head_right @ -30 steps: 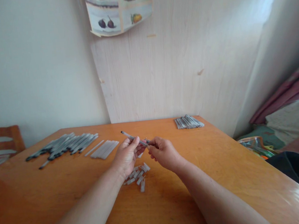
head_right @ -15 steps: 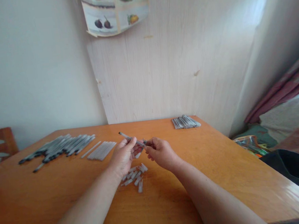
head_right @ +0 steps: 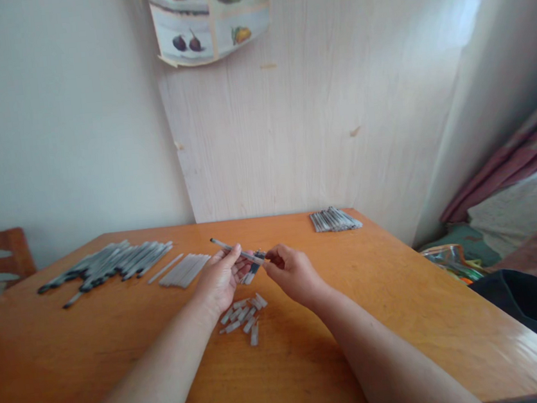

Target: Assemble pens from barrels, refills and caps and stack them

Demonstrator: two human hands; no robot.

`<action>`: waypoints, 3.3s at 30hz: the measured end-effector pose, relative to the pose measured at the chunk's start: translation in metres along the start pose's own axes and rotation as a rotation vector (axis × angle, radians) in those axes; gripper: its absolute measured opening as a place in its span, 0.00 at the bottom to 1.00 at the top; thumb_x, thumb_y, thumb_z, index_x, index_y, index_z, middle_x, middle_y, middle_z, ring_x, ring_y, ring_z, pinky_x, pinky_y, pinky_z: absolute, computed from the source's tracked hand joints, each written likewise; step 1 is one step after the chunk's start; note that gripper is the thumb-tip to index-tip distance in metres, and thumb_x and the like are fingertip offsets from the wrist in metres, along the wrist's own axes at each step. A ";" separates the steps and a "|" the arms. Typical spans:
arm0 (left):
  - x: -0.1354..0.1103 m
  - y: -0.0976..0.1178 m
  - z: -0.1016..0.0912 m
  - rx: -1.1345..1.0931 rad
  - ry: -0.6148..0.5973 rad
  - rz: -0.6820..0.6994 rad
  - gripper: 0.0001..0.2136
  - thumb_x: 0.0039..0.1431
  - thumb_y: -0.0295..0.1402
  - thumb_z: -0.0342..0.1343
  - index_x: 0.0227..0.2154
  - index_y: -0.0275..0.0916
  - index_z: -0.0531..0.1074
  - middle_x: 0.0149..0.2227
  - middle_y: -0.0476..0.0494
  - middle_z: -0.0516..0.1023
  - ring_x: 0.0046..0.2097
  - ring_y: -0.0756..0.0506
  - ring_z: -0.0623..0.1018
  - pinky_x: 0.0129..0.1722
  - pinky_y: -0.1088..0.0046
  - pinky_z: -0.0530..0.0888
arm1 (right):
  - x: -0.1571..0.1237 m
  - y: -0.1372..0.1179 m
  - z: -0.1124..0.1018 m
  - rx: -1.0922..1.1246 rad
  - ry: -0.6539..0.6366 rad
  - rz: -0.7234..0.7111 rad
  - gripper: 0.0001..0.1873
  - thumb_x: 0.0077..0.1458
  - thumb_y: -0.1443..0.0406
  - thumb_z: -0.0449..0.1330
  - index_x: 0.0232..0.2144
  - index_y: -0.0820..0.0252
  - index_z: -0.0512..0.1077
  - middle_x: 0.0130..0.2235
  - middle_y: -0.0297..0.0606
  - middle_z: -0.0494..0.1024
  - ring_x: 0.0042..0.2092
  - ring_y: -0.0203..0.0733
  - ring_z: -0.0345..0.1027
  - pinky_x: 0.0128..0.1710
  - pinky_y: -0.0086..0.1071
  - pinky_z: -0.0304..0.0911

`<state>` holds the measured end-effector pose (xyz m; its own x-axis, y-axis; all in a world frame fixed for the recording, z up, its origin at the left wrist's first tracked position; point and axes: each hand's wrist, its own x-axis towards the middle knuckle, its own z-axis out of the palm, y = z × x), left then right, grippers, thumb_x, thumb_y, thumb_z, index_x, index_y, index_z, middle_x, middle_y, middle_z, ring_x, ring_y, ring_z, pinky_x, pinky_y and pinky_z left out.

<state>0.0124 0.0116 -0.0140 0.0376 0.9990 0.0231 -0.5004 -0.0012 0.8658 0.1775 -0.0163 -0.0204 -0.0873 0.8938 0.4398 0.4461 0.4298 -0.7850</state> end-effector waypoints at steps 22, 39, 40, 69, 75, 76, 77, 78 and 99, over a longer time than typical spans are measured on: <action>0.011 -0.006 -0.014 0.225 0.024 -0.044 0.17 0.53 0.46 0.59 0.34 0.35 0.70 0.30 0.37 0.80 0.30 0.46 0.80 0.28 0.74 0.73 | 0.003 0.002 -0.003 -0.179 0.117 -0.028 0.14 0.55 0.57 0.57 0.27 0.62 0.73 0.23 0.32 0.71 0.24 0.32 0.59 0.23 0.25 0.52; 0.060 -0.016 -0.078 1.082 0.321 0.424 0.19 0.59 0.49 0.44 0.26 0.40 0.70 0.20 0.47 0.72 0.25 0.46 0.72 0.26 0.72 0.61 | 0.022 0.056 -0.038 -0.320 0.403 0.221 0.14 0.51 0.56 0.55 0.26 0.61 0.73 0.23 0.34 0.74 0.27 0.37 0.65 0.27 0.27 0.54; 0.060 -0.016 -0.077 1.089 0.313 0.422 0.20 0.59 0.49 0.43 0.26 0.40 0.70 0.20 0.47 0.72 0.25 0.46 0.72 0.26 0.72 0.61 | 0.023 0.058 -0.042 -0.328 0.416 0.248 0.15 0.50 0.56 0.55 0.26 0.61 0.73 0.23 0.35 0.74 0.27 0.37 0.65 0.27 0.28 0.54; 0.053 -0.012 -0.071 1.194 0.289 0.361 0.19 0.59 0.48 0.44 0.21 0.41 0.65 0.19 0.47 0.72 0.24 0.45 0.70 0.25 0.71 0.58 | 0.074 0.126 -0.137 -0.844 0.446 0.547 0.16 0.56 0.58 0.52 0.36 0.59 0.76 0.37 0.43 0.78 0.39 0.44 0.70 0.32 0.30 0.56; 0.053 -0.012 -0.071 1.199 0.284 0.352 0.19 0.59 0.49 0.44 0.21 0.42 0.65 0.19 0.48 0.71 0.24 0.45 0.70 0.26 0.71 0.59 | 0.085 0.138 -0.130 -0.884 0.407 0.543 0.17 0.58 0.57 0.50 0.39 0.58 0.76 0.41 0.45 0.78 0.41 0.45 0.70 0.35 0.32 0.58; 0.053 -0.012 -0.071 1.201 0.288 0.345 0.19 0.59 0.49 0.44 0.21 0.42 0.65 0.19 0.48 0.71 0.24 0.45 0.70 0.26 0.71 0.59 | 0.086 0.139 -0.129 -0.892 0.402 0.543 0.17 0.58 0.57 0.50 0.39 0.57 0.75 0.41 0.45 0.78 0.42 0.45 0.70 0.36 0.32 0.59; 0.053 -0.012 -0.071 1.204 0.292 0.339 0.19 0.59 0.49 0.45 0.21 0.42 0.65 0.18 0.48 0.71 0.24 0.45 0.69 0.26 0.71 0.59 | 0.088 0.141 -0.128 -0.902 0.394 0.543 0.17 0.58 0.57 0.50 0.40 0.57 0.75 0.42 0.44 0.78 0.42 0.45 0.70 0.36 0.32 0.59; 0.053 -0.012 -0.070 1.208 0.297 0.336 0.19 0.59 0.49 0.45 0.21 0.42 0.65 0.18 0.49 0.71 0.23 0.46 0.69 0.26 0.71 0.59 | 0.090 0.142 -0.127 -0.913 0.386 0.545 0.18 0.59 0.57 0.49 0.41 0.56 0.75 0.43 0.44 0.78 0.43 0.45 0.70 0.36 0.32 0.59; 0.050 -0.010 -0.067 1.204 0.305 0.311 0.19 0.60 0.48 0.46 0.21 0.41 0.66 0.18 0.50 0.69 0.24 0.47 0.69 0.26 0.71 0.59 | 0.104 0.156 -0.122 -0.993 0.312 0.580 0.19 0.61 0.56 0.47 0.44 0.55 0.74 0.47 0.47 0.76 0.48 0.48 0.69 0.42 0.36 0.60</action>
<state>-0.0385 0.0650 -0.0548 -0.2186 0.9189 0.3284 0.6485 -0.1147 0.7525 0.3465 0.1284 -0.0438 0.5138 0.7936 0.3259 0.8542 -0.4375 -0.2810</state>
